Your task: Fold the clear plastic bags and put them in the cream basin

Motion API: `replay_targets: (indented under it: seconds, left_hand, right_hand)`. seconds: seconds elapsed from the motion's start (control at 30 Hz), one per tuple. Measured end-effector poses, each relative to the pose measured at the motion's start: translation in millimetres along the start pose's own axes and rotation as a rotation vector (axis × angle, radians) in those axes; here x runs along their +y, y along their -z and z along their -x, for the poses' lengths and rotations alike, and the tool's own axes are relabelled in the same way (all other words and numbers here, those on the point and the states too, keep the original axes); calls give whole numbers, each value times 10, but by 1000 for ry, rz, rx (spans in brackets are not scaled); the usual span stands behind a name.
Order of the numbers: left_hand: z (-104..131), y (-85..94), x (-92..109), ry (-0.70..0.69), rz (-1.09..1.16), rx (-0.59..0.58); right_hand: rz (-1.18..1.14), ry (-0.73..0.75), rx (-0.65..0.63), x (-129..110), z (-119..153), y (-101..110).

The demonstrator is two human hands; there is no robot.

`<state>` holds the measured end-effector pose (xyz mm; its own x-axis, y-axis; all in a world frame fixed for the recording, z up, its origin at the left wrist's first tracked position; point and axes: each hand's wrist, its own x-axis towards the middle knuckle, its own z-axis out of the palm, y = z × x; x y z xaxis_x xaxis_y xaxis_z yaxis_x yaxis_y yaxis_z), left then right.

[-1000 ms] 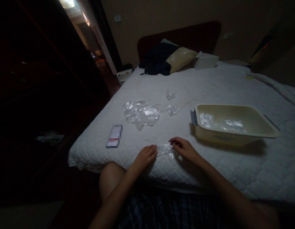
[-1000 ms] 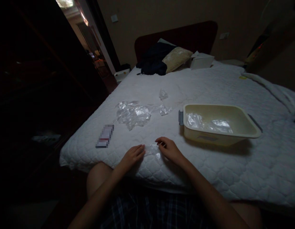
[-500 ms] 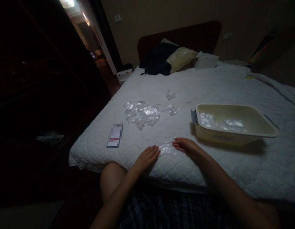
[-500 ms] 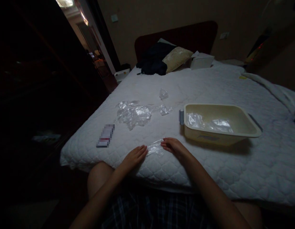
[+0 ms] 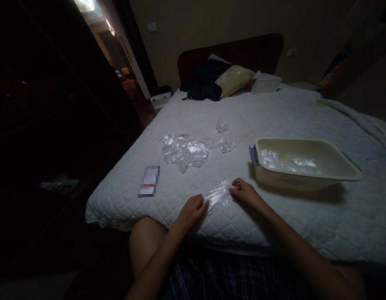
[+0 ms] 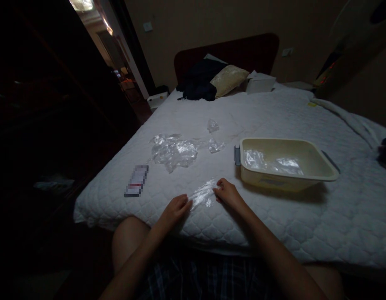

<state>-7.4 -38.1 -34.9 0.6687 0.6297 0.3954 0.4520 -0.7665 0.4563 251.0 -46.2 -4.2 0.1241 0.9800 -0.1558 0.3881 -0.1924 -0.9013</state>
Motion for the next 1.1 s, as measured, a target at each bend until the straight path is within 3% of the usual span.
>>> replay_targets:
  seconds: [0.13, 0.23, 0.33, 0.43, 0.57, 0.67, 0.83, 0.97, 1.1]
  left_hand:
    - [-26, -19, 101, -119, -162, -66]
    - [-35, -58, 246, -275, -271, -102]
    - [-28, -112, 365, -387, -356, -68]
    - [-22, -136, 369, -428, -418, 15]
    - [-89, -90, 234, -365, -424, 202]
    - [-214, -58, 144, -285, -414, 269]
    - [-400, -133, 102, -126, -322, 221]
    - [-449, -196, 89, 25, -219, 170]
    - [-491, -193, 66, -48, -222, 138]
  right_hand:
    - [30, 181, 88, -38, -315, -139]
    - [3, 322, 78, -70, -527, -252]
    - [-24, 389, 73, -74, -618, -346]
    - [-38, 402, 183, -47, -575, -346]
    - [80, 496, 302, 8, -389, -180]
    - [208, 580, 244, 67, -234, -20]
    - [354, 726, 54, 157, -89, 116]
    - [492, 786, 21, 157, -63, 94]
    - [652, 891, 22, 148, -65, 51]
